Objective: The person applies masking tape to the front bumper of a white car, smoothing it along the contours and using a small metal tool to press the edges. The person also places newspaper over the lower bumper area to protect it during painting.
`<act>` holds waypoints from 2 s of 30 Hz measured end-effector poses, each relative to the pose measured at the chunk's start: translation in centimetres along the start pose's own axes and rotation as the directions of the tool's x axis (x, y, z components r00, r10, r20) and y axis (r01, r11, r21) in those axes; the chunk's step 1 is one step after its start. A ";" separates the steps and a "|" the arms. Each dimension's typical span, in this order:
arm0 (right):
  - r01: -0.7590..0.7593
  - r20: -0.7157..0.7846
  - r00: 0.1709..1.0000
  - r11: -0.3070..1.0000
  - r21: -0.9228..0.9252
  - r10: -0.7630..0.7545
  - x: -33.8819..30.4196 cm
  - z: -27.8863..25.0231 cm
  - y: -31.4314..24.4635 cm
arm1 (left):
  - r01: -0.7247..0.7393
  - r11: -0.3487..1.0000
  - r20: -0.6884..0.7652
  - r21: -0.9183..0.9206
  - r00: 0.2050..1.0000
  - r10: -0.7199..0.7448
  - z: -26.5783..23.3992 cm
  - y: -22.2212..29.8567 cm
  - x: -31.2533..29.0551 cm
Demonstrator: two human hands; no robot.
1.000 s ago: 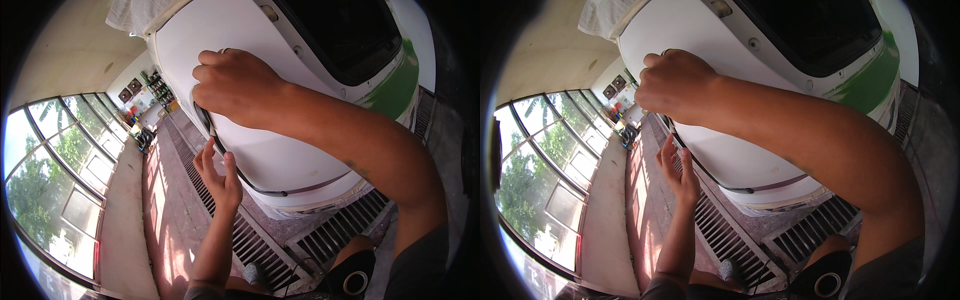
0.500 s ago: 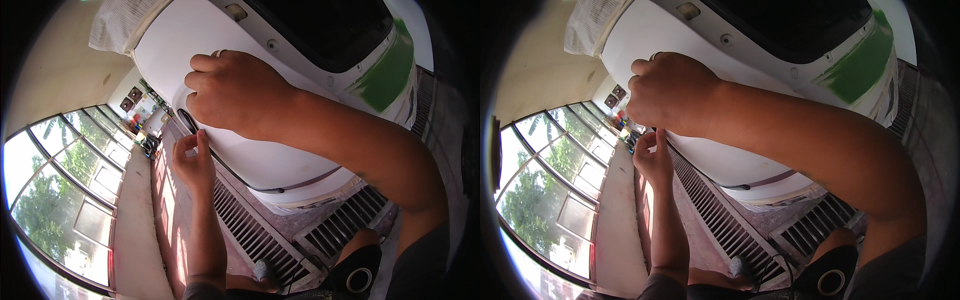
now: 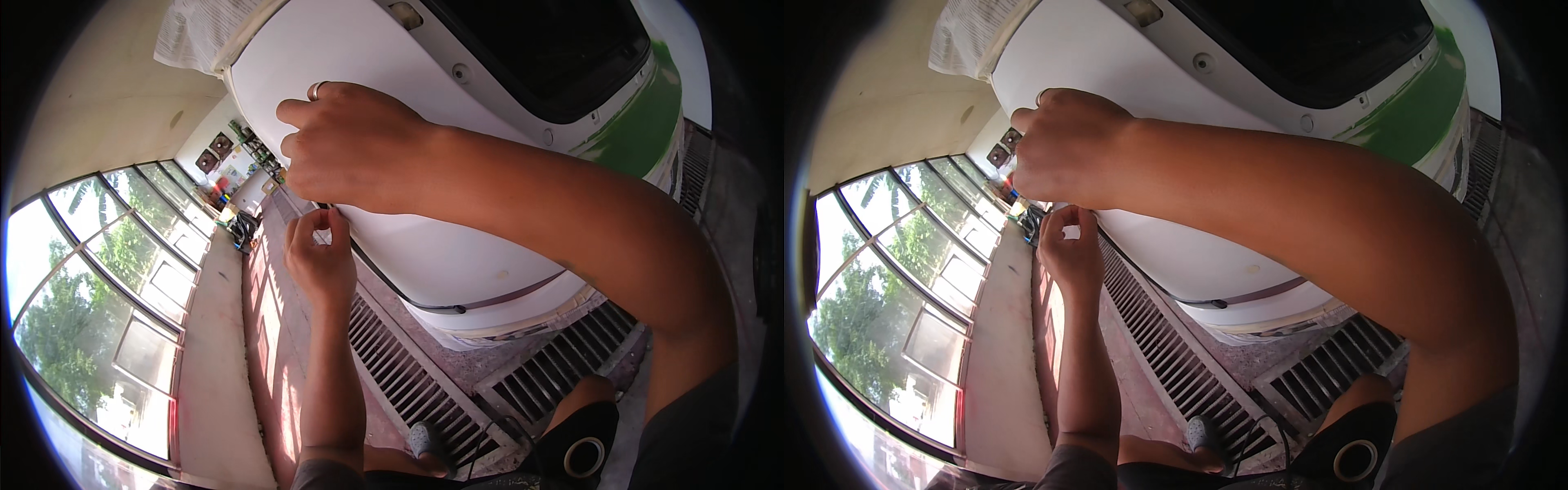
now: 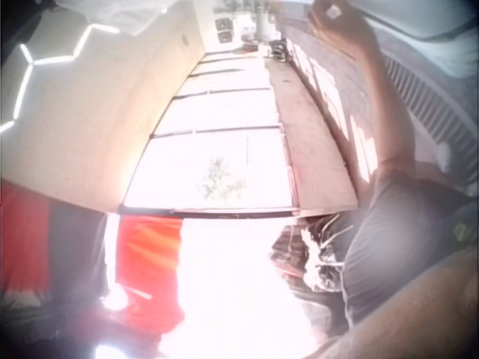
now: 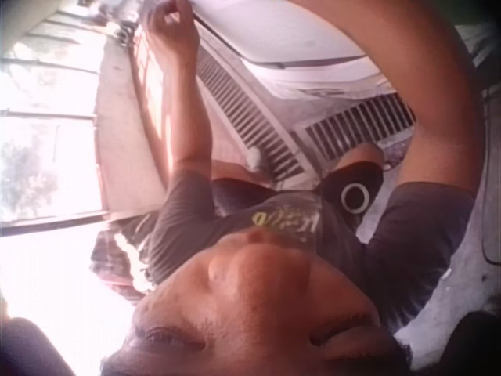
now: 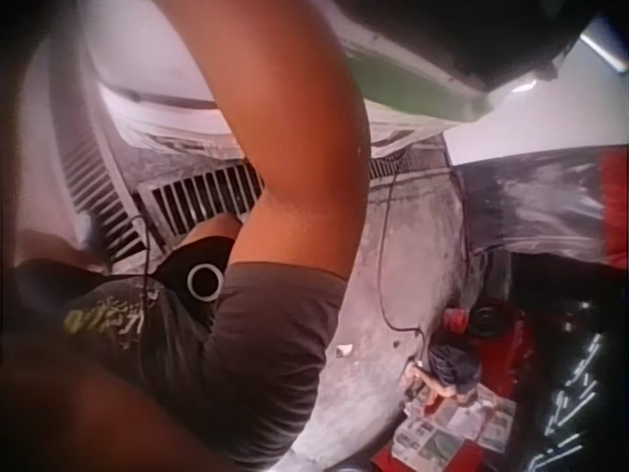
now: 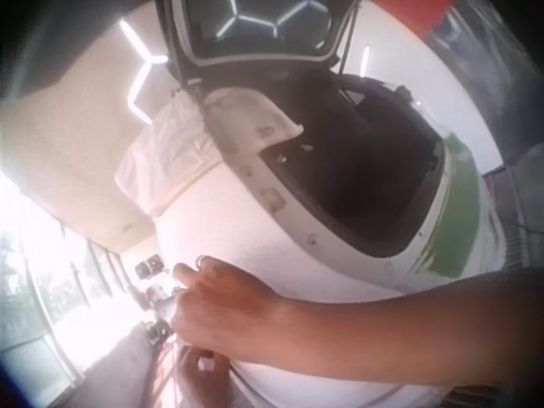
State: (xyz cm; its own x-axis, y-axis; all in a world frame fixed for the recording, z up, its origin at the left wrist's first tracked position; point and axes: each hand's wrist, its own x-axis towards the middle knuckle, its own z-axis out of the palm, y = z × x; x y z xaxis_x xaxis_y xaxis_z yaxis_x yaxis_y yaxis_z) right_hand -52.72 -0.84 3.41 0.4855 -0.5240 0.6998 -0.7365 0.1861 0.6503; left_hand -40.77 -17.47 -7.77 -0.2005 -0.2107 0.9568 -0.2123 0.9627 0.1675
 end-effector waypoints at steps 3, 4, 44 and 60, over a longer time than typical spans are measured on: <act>0.019 -0.021 1.000 1.000 0.021 -0.019 0.6 0.2 -0.2 | 0.016 1.000 0.016 -0.002 1.000 -0.016 -0.1 -0.2 0.2; 0.019 -0.050 0.999 0.999 0.029 -0.017 0.8 0.3 -0.3 | 0.017 1.000 0.018 -0.004 1.000 -0.016 -0.2 -0.3 0.2; -0.180 0.254 0.961 0.946 0.269 0.110 2.0 -3.7 1.2 | 0.083 0.995 0.223 -0.057 0.972 -0.068 -0.8 -2.0 1.9; -0.122 0.003 0.992 0.981 0.149 0.123 0.1 -1.9 2.2 | 0.060 0.998 0.079 -0.026 0.995 -0.058 -0.6 -0.3 5.0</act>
State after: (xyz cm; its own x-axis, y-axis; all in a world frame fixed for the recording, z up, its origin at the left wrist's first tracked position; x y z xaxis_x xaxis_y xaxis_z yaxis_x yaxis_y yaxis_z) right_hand -53.42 1.15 5.47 0.3899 -0.4994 0.7737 -0.8522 0.1226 0.5086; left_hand -41.17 -18.73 -2.87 -0.2625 -0.2789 0.9237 -0.1993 0.9523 0.2309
